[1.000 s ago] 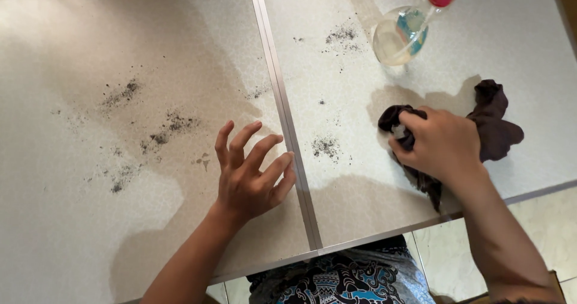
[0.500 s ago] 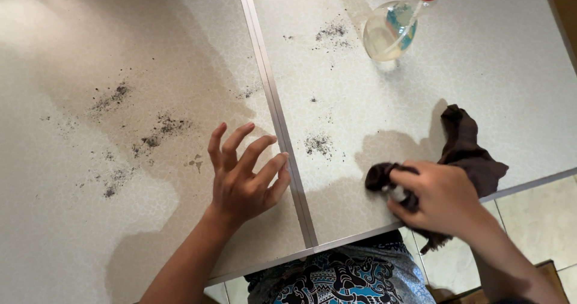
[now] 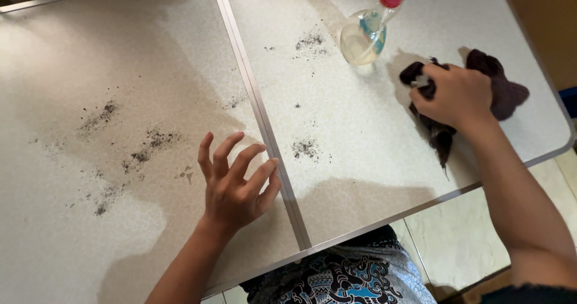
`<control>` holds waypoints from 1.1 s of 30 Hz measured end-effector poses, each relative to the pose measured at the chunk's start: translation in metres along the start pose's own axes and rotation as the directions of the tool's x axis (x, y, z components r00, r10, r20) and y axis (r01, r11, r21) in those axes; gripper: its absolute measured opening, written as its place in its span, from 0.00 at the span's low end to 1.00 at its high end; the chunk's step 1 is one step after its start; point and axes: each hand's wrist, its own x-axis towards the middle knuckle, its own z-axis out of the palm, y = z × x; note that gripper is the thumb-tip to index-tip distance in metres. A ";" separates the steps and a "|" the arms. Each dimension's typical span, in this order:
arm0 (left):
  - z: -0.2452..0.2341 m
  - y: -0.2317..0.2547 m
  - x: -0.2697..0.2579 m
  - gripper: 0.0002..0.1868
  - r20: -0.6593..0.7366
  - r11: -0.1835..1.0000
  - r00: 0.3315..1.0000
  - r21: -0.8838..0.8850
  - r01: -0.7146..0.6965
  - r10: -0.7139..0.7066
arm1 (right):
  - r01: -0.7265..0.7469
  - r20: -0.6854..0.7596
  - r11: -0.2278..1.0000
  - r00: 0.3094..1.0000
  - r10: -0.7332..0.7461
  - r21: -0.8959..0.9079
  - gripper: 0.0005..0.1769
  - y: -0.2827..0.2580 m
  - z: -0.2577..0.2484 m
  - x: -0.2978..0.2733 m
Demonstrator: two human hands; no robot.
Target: The person wipes a table by hand with a cloth after spraying liquid from a bottle onto the surface.
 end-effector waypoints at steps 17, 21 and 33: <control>-0.006 -0.003 0.000 0.04 -0.118 0.997 0.991 -0.040 -0.073 0.068 | 0.543 -0.217 0.752 0.839 -0.498 0.373 0.16 -0.102 -0.054 -0.078; -0.005 -0.002 -0.001 0.04 -0.098 0.997 0.993 -0.049 -0.064 0.059 | 0.416 -0.147 0.809 0.908 -0.392 0.414 0.16 -0.086 -0.066 -0.083; -0.005 -0.006 -0.002 0.06 -0.120 0.998 0.992 -0.058 -0.040 0.033 | 0.550 0.025 0.618 0.736 -0.677 0.561 0.14 -0.126 -0.068 -0.108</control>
